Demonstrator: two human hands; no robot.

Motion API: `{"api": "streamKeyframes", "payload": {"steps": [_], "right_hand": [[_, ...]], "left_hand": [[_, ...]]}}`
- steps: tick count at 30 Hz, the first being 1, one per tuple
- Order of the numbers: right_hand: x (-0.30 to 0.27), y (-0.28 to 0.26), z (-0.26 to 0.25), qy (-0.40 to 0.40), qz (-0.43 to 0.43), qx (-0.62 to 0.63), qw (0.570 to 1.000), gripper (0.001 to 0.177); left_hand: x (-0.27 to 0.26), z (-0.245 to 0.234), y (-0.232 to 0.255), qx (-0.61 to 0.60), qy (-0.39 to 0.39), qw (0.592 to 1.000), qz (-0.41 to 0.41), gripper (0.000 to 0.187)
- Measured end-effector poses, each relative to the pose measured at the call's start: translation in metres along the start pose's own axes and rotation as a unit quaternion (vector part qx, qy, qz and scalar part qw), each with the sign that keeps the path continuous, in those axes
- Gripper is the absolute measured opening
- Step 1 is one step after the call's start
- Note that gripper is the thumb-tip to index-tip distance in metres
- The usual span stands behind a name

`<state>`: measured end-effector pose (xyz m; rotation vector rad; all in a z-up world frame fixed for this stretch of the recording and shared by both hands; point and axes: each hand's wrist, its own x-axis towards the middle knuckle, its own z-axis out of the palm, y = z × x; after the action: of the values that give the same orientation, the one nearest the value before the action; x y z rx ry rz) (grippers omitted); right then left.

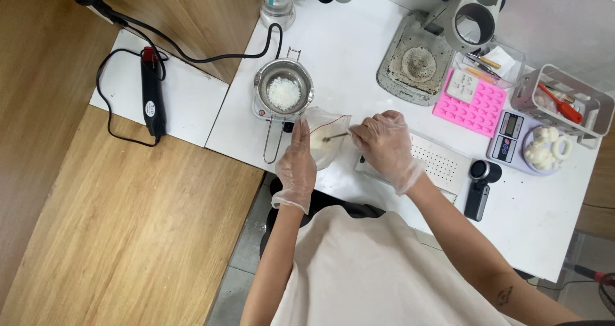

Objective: Transferring wax flakes from a container into a melting pot using a spoon.

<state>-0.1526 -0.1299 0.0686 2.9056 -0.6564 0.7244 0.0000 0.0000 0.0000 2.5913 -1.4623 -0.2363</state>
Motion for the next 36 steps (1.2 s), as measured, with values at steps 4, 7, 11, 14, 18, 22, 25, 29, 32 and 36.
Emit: {"api": "streamKeyframes", "payload": {"steps": [4,7,11,14,18,22,25,29,32,36], "right_hand": [[-0.014,-0.005,0.049,-0.003,0.022,-0.013,1.000,0.010],[-0.011,-0.012,0.068,-0.010,0.055,-0.040,0.998,0.007],[-0.027,0.007,0.109,-0.116,0.180,0.043,0.976,0.005],[-0.033,0.018,0.122,-0.203,0.298,0.111,0.926,0.007],[-0.039,0.028,0.130,-0.237,0.390,0.169,0.874,0.013],[-0.036,0.033,0.114,-0.213,0.403,0.195,0.868,0.014],[-0.027,0.031,0.090,-0.187,0.417,0.234,0.858,0.012],[-0.025,0.037,0.071,-0.174,0.443,0.280,0.834,0.014],[-0.029,0.049,0.062,-0.181,0.463,0.293,0.817,0.016],[-0.024,0.057,0.046,-0.193,0.520,0.301,0.775,0.015]], "left_hand": [[-0.005,0.006,0.005,-0.004,0.052,0.999,0.008,0.080],[-0.003,0.006,0.004,-0.034,0.066,0.997,0.017,0.075],[-0.001,0.002,0.011,-0.098,-0.006,0.994,0.037,0.079],[0.002,-0.004,0.019,-0.136,-0.089,0.986,0.042,0.086],[0.008,0.007,0.019,-0.155,-0.146,0.977,0.032,0.092],[0.011,-0.025,0.023,-0.177,-0.164,0.970,0.020,0.095],[0.014,-0.035,0.022,-0.193,-0.207,0.959,0.014,0.097],[0.016,-0.034,0.015,-0.211,-0.226,0.951,0.005,0.098],[0.016,-0.040,0.012,-0.220,-0.238,0.946,-0.001,0.100],[0.014,-0.063,0.007,-0.264,-0.237,0.935,-0.018,0.101]]}}
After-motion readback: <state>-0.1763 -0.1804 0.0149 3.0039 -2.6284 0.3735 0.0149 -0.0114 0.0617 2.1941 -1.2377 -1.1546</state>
